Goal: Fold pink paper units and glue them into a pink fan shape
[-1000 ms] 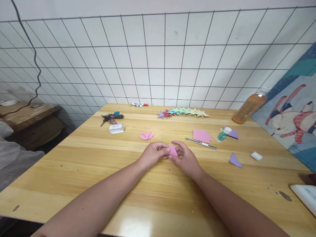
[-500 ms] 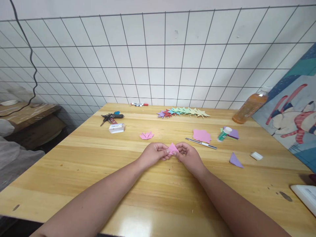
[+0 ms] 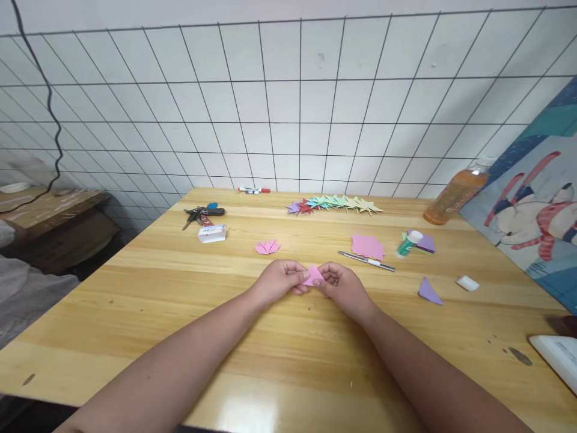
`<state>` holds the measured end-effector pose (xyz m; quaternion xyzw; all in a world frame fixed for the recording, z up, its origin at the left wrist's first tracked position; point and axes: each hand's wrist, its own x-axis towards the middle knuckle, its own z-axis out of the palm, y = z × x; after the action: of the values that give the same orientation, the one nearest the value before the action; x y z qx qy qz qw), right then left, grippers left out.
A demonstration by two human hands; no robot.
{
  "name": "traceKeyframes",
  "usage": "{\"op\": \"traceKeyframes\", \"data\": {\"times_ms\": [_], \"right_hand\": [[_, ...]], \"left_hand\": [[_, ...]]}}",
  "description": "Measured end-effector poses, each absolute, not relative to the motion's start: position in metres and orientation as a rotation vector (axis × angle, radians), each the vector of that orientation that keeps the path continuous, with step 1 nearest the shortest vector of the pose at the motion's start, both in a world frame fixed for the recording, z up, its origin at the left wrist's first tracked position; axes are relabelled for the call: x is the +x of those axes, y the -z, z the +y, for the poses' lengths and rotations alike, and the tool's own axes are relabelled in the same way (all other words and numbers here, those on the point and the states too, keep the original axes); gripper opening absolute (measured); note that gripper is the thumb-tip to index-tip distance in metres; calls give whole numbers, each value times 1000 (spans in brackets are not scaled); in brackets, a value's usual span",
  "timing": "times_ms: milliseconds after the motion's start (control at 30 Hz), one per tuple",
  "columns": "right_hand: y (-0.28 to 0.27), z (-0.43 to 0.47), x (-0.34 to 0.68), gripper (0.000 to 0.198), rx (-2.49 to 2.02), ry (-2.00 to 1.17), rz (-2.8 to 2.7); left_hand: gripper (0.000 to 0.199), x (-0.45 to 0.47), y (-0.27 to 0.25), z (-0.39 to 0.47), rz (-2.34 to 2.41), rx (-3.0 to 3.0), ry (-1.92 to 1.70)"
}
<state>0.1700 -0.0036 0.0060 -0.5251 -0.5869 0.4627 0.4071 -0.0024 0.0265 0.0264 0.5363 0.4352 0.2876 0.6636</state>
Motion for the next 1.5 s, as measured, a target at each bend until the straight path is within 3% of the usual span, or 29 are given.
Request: {"op": "traceKeyframes", "data": {"times_ms": [1067, 1300, 1500], "right_hand": [[-17, -7, 170, 24, -1383, -1227, -1518], [-14, -6, 172, 24, -1394, -1277, -1507], [-18, -9, 171, 28, -1367, -1200, -1622]], "left_hand": [[33, 1, -21, 29, 1042, 1227, -764], [37, -2, -24, 27, 853, 1284, -651], [28, -2, -19, 29, 944, 1305, -669]]}}
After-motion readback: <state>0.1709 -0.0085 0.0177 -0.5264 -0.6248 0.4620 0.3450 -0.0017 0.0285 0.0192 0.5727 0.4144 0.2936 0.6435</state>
